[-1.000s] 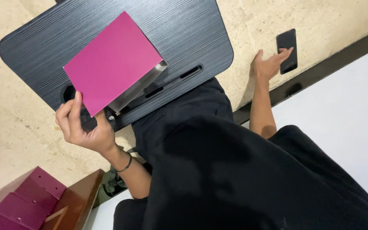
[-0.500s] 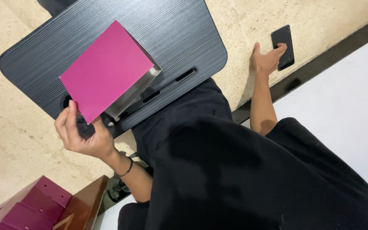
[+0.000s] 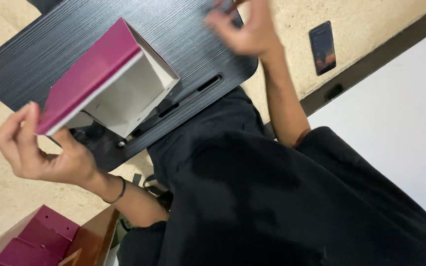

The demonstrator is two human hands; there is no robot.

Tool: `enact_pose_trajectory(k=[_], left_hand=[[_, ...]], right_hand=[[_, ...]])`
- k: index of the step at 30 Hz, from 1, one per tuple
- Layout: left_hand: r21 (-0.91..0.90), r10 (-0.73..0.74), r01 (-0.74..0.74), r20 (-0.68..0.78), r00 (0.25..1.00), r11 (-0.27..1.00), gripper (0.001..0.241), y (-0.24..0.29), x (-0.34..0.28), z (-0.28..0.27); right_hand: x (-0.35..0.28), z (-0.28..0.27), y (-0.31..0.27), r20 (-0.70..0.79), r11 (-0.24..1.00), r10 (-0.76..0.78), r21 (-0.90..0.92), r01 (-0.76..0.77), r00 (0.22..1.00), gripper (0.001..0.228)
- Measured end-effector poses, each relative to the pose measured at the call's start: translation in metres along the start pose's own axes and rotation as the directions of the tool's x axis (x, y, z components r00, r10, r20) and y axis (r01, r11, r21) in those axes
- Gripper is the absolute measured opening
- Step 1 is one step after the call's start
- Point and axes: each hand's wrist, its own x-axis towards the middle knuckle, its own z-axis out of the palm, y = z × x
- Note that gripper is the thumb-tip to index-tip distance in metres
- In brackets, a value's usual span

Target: Fold and assemble a cardboard box from a flat pre-cut sheet.

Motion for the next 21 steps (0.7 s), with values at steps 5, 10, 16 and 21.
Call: enact_pose_trajectory(k=[5,10,16,21], left_hand=[[-0.028,-0.106,0.105,-0.036,0.994,0.994,0.016,-0.015,0.004,0.003],[-0.194,-0.202,0.185,-0.067,0.977,0.963,0.03,-0.004,0.007,0.014],[-0.132,-0.369,0.354,-0.108,0.923,0.926,0.026,0.011,0.013,0.012],[-0.167,-0.348,0.336,-0.051,0.936,0.927,0.019,0.012,0.026,0.007]], right_hand=[[0.041,0.034,-0.055,0.419,0.983,-0.148,0.164,0.085,0.896,0.056],[0.043,0.051,-0.058,0.369,0.982,-0.133,0.174,0.073,0.92,0.04],[0.057,0.049,-0.063,0.422,0.964,-0.222,0.228,0.134,0.879,0.038],[0.062,0.049,-0.08,0.341,0.943,-0.315,0.221,0.251,0.886,0.053]])
